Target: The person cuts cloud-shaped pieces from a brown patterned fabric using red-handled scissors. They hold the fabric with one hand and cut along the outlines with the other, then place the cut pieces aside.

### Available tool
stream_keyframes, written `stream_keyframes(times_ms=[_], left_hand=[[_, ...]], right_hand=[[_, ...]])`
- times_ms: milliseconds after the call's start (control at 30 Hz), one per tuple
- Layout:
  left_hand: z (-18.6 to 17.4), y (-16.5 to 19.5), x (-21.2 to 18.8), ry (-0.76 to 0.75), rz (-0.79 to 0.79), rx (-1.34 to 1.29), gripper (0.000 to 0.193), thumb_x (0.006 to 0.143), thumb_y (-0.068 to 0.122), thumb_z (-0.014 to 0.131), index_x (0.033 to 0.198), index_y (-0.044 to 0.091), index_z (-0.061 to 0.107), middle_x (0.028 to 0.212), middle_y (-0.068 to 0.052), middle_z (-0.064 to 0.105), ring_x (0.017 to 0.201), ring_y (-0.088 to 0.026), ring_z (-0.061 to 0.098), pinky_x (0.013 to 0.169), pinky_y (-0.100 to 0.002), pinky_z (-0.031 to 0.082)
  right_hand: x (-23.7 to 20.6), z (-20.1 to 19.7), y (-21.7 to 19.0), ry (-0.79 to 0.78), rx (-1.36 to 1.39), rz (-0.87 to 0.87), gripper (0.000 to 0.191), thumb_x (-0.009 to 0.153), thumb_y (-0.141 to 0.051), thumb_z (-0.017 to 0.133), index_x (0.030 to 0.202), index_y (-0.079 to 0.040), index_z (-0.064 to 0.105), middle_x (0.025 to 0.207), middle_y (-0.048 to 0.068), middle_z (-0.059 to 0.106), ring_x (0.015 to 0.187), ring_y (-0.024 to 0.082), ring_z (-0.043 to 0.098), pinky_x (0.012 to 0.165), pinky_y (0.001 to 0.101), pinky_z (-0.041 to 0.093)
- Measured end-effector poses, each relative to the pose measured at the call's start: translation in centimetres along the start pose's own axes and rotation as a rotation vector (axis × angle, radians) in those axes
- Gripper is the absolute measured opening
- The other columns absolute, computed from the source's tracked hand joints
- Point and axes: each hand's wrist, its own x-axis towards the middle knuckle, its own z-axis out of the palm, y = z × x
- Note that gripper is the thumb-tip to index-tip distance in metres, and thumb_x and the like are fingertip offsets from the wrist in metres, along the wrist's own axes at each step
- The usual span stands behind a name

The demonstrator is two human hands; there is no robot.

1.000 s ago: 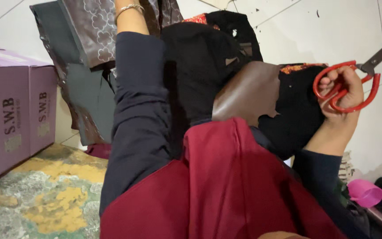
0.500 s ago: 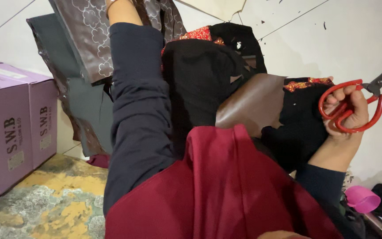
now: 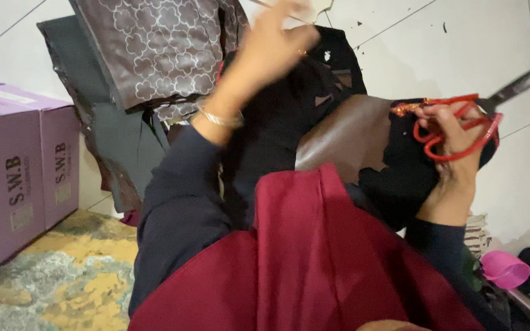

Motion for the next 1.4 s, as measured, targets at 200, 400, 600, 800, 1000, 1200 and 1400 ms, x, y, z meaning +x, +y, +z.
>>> stream_keyframes(times_ms=[200,400,600,800,1000,1200,1400], left_hand=[[7.6,6.8,-11.1,-0.592,0.03,0.227,0.127,0.055,0.065,0.095,0.147,0.002,0.035,0.142,-0.038,0.041,0.121,-0.056,0.049,0.093,-0.064,0.045],[10.2,5.1,-14.1,-0.517,-0.153,0.118,0.117,0.068,0.021,0.086,0.165,0.014,0.022,0.154,-0.026,0.044,0.122,-0.044,0.059,0.1,-0.047,0.056],[6.7,4.5,-11.7,-0.39,-0.583,-1.026,0.082,0.095,0.027,0.08,0.16,-0.001,0.038,0.134,-0.022,0.061,0.111,-0.034,0.065,0.089,-0.045,0.055],[4.4,7.0,-10.4,-0.629,-0.554,-1.506,0.085,0.094,0.036,0.079,0.16,0.008,0.033,0.145,-0.015,0.054,0.126,-0.028,0.063,0.102,-0.051,0.059],[3.8,8.3,-10.5,-0.753,-0.487,-1.844,0.091,0.094,0.055,0.074,0.161,0.011,0.03,0.159,-0.016,0.044,0.142,-0.035,0.05,0.116,-0.065,0.047],[3.2,8.9,-10.5,-0.679,-0.17,-2.051,0.11,0.083,0.073,0.071,0.166,0.011,0.033,0.166,-0.015,0.041,0.153,-0.036,0.042,0.124,-0.062,0.038],[6.1,11.2,-12.1,-0.607,-0.052,-1.353,0.073,0.099,0.024,0.083,0.157,0.005,0.042,0.152,-0.01,0.049,0.143,-0.026,0.048,0.122,-0.044,0.041]], right_hand=[[-0.6,1.5,0.5,-0.042,0.092,-0.055,0.018,0.104,-0.009,0.071,0.099,-0.007,0.054,0.121,0.019,0.068,0.104,0.021,0.067,0.09,0.0293,0.053],[-1.9,2.3,2.0,-0.133,0.094,-0.122,0.012,0.105,-0.012,0.069,0.103,-0.006,0.059,0.133,0.02,0.066,0.127,0.027,0.065,0.11,0.0388,0.052],[-4.7,4.0,0.6,-0.209,0.171,-0.088,0.018,0.1,-0.014,0.072,0.108,-0.009,0.057,0.143,0.021,0.06,0.135,0.029,0.062,0.113,0.0389,0.051],[-5.7,5.7,-1.6,-0.315,0.412,-0.059,0.027,0.096,-0.014,0.076,0.115,-0.009,0.058,0.117,0.007,0.064,0.085,0.008,0.057,0.081,0.0242,0.047],[-6.2,6.9,-2.6,-0.035,0.208,-0.196,0.026,0.094,0.003,0.078,0.106,-0.007,0.058,0.101,0.0,0.061,0.092,0.008,0.059,0.085,0.0233,0.048],[-6.2,8.1,-4.3,0.002,0.494,-0.288,0.021,0.101,0.006,0.073,0.103,-0.006,0.056,0.1,0.005,0.063,0.091,0.012,0.061,0.09,0.0268,0.051],[-6.8,9.6,-4.0,0.03,0.512,-0.331,0.015,0.102,0.005,0.069,0.104,-0.003,0.056,0.105,0.006,0.064,0.096,0.012,0.062,0.094,0.0274,0.051]])
